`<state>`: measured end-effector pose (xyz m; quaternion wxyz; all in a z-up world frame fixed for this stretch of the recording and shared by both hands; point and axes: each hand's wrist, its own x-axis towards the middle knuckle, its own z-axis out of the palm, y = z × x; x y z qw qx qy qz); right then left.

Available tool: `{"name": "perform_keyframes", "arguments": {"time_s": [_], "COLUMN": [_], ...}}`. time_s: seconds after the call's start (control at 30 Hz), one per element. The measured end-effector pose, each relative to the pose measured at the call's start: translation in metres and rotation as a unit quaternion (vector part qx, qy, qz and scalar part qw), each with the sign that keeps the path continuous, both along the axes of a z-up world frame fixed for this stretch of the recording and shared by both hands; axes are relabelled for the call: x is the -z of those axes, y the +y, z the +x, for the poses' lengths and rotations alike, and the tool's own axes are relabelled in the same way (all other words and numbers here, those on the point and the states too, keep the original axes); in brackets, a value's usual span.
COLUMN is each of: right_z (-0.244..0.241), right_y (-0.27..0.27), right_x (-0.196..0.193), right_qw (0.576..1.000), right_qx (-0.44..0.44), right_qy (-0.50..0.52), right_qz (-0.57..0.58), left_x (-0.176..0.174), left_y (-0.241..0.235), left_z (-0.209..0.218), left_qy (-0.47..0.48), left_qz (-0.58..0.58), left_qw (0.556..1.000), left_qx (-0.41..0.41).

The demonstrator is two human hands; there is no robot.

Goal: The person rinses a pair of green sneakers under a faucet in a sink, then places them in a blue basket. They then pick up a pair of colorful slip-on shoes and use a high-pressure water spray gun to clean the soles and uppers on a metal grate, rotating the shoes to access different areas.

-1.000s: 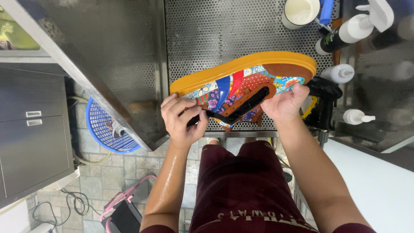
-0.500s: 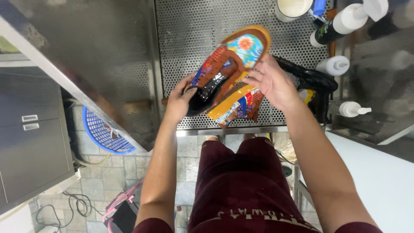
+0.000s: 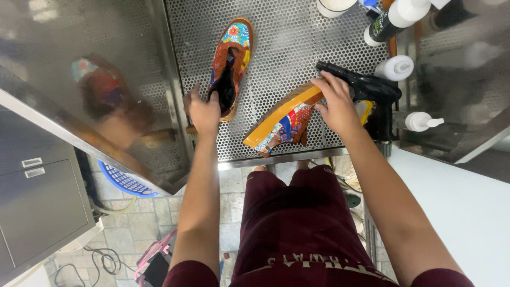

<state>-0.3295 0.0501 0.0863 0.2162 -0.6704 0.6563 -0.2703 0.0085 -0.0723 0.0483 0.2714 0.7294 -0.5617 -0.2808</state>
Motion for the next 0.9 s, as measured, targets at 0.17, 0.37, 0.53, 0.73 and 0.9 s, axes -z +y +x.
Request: {"name": "perform_keyframes", "arguments": {"time_s": [0.17, 0.37, 0.53, 0.73, 0.9], "right_z": [0.001, -0.004, 0.001, 0.026, 0.034], "right_y": [-0.006, -0.008, -0.007, -0.005, -0.004], "right_x": [-0.001, 0.007, 0.014, -0.025, -0.069], "right_qw": [0.996, 0.984, 0.949, 0.93, 0.924], "right_qx": [-0.001, -0.012, -0.001, -0.011, -0.035], "right_qy": [-0.083, -0.176, -0.313, -0.345, -0.336], "right_qz": [0.032, 0.031, -0.025, -0.123, -0.178], "left_x": [-0.053, -0.043, -0.044, -0.094, -0.134], "left_y": [0.081, 0.102, 0.109, 0.124, 0.125], "left_z": [-0.055, -0.083, -0.078, -0.077, -0.069], "left_qy": [0.024, -0.031, -0.001, -0.021, -0.03], "left_qz": [-0.164, -0.058, -0.1, -0.201, -0.24], "left_qw": [0.947, 0.929, 0.947, 0.939, 0.927], "left_qx": [0.276, 0.364, 0.306, 0.28, 0.285]}}
